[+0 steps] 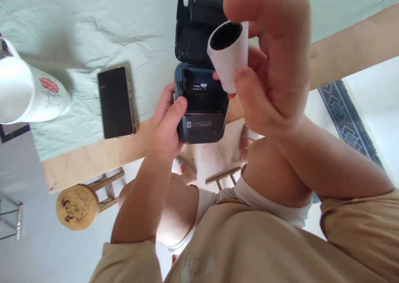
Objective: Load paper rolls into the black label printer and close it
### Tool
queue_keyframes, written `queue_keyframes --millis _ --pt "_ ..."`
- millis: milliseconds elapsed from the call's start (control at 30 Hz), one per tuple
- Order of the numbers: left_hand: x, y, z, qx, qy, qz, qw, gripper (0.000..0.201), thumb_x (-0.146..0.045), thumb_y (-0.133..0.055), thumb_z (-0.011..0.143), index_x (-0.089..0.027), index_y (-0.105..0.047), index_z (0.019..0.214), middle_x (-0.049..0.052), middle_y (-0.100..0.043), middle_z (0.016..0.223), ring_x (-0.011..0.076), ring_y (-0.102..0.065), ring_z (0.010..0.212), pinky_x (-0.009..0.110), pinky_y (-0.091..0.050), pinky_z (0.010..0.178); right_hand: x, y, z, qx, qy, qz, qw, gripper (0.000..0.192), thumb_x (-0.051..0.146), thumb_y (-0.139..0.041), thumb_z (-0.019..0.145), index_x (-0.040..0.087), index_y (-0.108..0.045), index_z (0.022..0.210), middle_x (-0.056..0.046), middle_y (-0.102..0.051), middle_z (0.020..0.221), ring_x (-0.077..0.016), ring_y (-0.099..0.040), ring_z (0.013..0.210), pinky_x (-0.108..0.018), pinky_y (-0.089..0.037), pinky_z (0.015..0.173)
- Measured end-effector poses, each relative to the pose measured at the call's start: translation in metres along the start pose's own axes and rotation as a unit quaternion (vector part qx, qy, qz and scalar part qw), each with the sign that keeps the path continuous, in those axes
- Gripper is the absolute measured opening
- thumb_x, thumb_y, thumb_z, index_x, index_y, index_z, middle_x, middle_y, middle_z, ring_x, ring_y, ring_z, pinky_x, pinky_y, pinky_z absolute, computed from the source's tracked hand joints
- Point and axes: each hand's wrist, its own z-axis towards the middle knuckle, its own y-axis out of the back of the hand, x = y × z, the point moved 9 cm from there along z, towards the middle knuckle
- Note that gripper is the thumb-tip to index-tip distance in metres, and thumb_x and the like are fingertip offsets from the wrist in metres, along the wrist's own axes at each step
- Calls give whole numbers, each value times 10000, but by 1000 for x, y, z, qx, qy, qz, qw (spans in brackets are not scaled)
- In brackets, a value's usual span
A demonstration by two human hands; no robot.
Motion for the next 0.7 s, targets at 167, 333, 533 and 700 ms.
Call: queue_keyframes --millis 167,333,533,700 --pt "-3 -2 0 -1 -7 12 1000 346 -464 -646 864 -224 -613 1112 19 -698 1053 239 -602 1247 340 -497 1062 15 -3 -3 -7 86 -51 995 207 162 -486 904 192 -543 1100 3 -619 1117 -112 -588 1111 -328 -521 1044" --pt "-3 -2 -1 -9 -8 15 1000 356 -479 -664 846 -231 -613 1096 10 -685 1012 217 -636 1162 316 -521 1015 21 -13 -6 9 140 -202 969 334 139 -495 898 278 -553 1197 -23 -613 1114 -120 -607 1089 -308 -550 909" --pt "-4 -1 1 8 -35 -8 999 338 -484 -654 844 -223 -646 1058 12 -681 977 199 -665 1050 310 -545 931 2 -15 -6 21 31 -326 944 277 105 -589 800 236 -528 1037 39 -711 1134 -128 -695 938 -315 -489 744" --pt "-2 -3 1 22 -29 -21 999 359 -472 -664 822 -225 -647 1081 27 -678 982 233 -653 1088 351 -539 964 -4 -18 -5 45 23 -306 951 32 171 -588 840 202 -594 835 43 -719 1097 -120 -681 913 -319 -457 793"
